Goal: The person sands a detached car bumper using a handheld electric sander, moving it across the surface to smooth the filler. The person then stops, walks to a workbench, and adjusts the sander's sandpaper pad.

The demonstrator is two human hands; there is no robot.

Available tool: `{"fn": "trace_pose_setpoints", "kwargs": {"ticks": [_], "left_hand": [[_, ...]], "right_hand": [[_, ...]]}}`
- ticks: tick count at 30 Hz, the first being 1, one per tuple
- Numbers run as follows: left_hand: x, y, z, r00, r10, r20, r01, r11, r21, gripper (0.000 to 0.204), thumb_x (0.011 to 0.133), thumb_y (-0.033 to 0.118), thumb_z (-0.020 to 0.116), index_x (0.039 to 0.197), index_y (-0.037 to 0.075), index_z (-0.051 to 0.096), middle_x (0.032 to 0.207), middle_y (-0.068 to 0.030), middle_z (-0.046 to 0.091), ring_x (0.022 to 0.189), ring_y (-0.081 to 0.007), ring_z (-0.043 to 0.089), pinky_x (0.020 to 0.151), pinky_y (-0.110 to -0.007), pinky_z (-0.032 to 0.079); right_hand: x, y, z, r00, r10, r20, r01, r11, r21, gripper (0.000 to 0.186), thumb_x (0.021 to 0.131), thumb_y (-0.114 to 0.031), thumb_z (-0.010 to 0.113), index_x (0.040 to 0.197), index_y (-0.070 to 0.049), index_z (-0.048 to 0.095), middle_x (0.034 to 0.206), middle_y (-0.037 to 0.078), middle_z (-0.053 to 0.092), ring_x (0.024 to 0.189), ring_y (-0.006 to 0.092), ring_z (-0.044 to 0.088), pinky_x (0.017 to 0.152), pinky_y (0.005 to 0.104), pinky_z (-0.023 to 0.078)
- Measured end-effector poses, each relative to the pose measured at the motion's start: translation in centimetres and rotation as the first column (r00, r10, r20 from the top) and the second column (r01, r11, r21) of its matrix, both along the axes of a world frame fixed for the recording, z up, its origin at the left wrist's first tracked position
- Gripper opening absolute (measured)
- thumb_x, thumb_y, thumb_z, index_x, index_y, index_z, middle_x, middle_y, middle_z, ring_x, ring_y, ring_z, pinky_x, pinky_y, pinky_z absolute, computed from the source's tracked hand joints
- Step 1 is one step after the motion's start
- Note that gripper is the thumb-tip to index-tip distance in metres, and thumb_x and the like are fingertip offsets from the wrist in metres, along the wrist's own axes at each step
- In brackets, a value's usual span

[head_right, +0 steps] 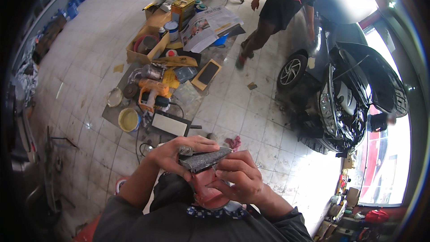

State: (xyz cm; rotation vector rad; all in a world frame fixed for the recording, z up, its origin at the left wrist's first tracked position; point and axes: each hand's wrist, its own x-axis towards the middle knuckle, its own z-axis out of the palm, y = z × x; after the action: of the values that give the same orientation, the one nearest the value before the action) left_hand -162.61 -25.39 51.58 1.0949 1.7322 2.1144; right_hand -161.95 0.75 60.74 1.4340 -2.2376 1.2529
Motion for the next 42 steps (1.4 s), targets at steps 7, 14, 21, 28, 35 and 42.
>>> {"fn": "trace_pose_setpoints", "kwargs": {"ticks": [7, 14, 21, 28, 35, 42], "left_hand": [[-0.6, 1.1, 0.5, 0.993, -0.066, 0.097, 0.068, 0.997, -0.024, 0.111, 0.067, 0.06, 0.094, 0.154, 0.002, 0.056, 0.147, -0.0223, 0.062, 0.138, -0.0353, 0.056, 0.118, -0.047, 0.039], [-0.6, 1.3, 0.1, 0.997, -0.057, 0.062, 0.059, 0.997, -0.042, 0.104, 0.074, 0.059, 0.089, 0.155, 0.005, 0.055, 0.147, -0.0229, 0.062, 0.137, -0.0361, 0.058, 0.117, -0.046, 0.041], [-0.3, 0.7, 0.0, 0.996, -0.045, 0.082, 0.044, 0.999, 0.009, 0.105, 0.087, 0.08, 0.068, 0.155, 0.002, 0.053, 0.15, -0.0241, 0.059, 0.141, -0.0371, 0.055, 0.118, -0.046, 0.04], [-0.1, 0.6, -0.2, 0.968, -0.008, 0.252, 0.004, 1.0, 0.017, 0.108, 0.091, 0.083, 0.055, 0.153, -0.005, 0.054, 0.153, -0.0238, 0.054, 0.146, -0.0348, 0.047, 0.123, -0.047, 0.032], [0.3, -0.1, -0.6, 0.957, 0.012, 0.288, -0.019, 1.0, 0.02, 0.105, 0.092, 0.081, 0.055, 0.153, -0.004, 0.054, 0.157, -0.0238, 0.05, 0.149, -0.0333, 0.043, 0.124, -0.047, 0.029], [0.3, -0.6, -2.0, 0.974, -0.074, 0.212, 0.042, 0.987, 0.153, 0.104, 0.086, 0.076, 0.072, 0.155, 0.0, 0.054, 0.159, -0.0227, 0.046, 0.153, -0.0352, 0.039, 0.126, -0.049, 0.028]], "right_hand": [[0.6, 0.8, 0.6, 0.99, -0.138, -0.005, 0.138, 0.99, 0.017, 0.048, 0.065, -0.011, 0.1, 0.102, -0.007, 0.07, 0.104, 0.009, 0.075, 0.1, 0.0294, 0.07, 0.084, 0.0383, 0.058], [1.2, 0.8, -0.1, 0.989, -0.118, -0.088, 0.114, 0.992, -0.048, 0.045, 0.064, -0.01, 0.1, 0.098, -0.006, 0.071, 0.103, 0.009, 0.074, 0.098, 0.0298, 0.071, 0.083, 0.0386, 0.059], [0.8, -0.2, -0.3, 0.995, -0.08, -0.066, 0.074, 0.994, -0.082, 0.043, 0.066, -0.01, 0.099, 0.097, -0.005, 0.07, 0.103, 0.01, 0.073, 0.097, 0.0324, 0.07, 0.088, 0.0474, 0.058], [0.3, -0.7, -0.3, 0.989, -0.131, 0.071, 0.134, 0.99, -0.041, 0.041, 0.068, -0.011, 0.097, 0.098, -0.005, 0.07, 0.105, 0.011, 0.073, 0.097, 0.0339, 0.07, 0.095, 0.0507, 0.057], [0.7, -1.5, -0.7, 0.986, -0.161, 0.048, 0.162, 0.986, -0.021, 0.041, 0.068, -0.007, 0.098, 0.097, -0.004, 0.069, 0.106, 0.012, 0.073, 0.098, 0.0336, 0.07, 0.087, 0.0439, 0.06], [1.4, -1.9, -0.6, 0.991, -0.136, 0.018, 0.136, 0.991, 0.007, 0.045, 0.071, -0.006, 0.097, 0.103, -0.005, 0.066, 0.108, 0.012, 0.073, 0.1, 0.0329, 0.071, 0.087, 0.0444, 0.062]]}}
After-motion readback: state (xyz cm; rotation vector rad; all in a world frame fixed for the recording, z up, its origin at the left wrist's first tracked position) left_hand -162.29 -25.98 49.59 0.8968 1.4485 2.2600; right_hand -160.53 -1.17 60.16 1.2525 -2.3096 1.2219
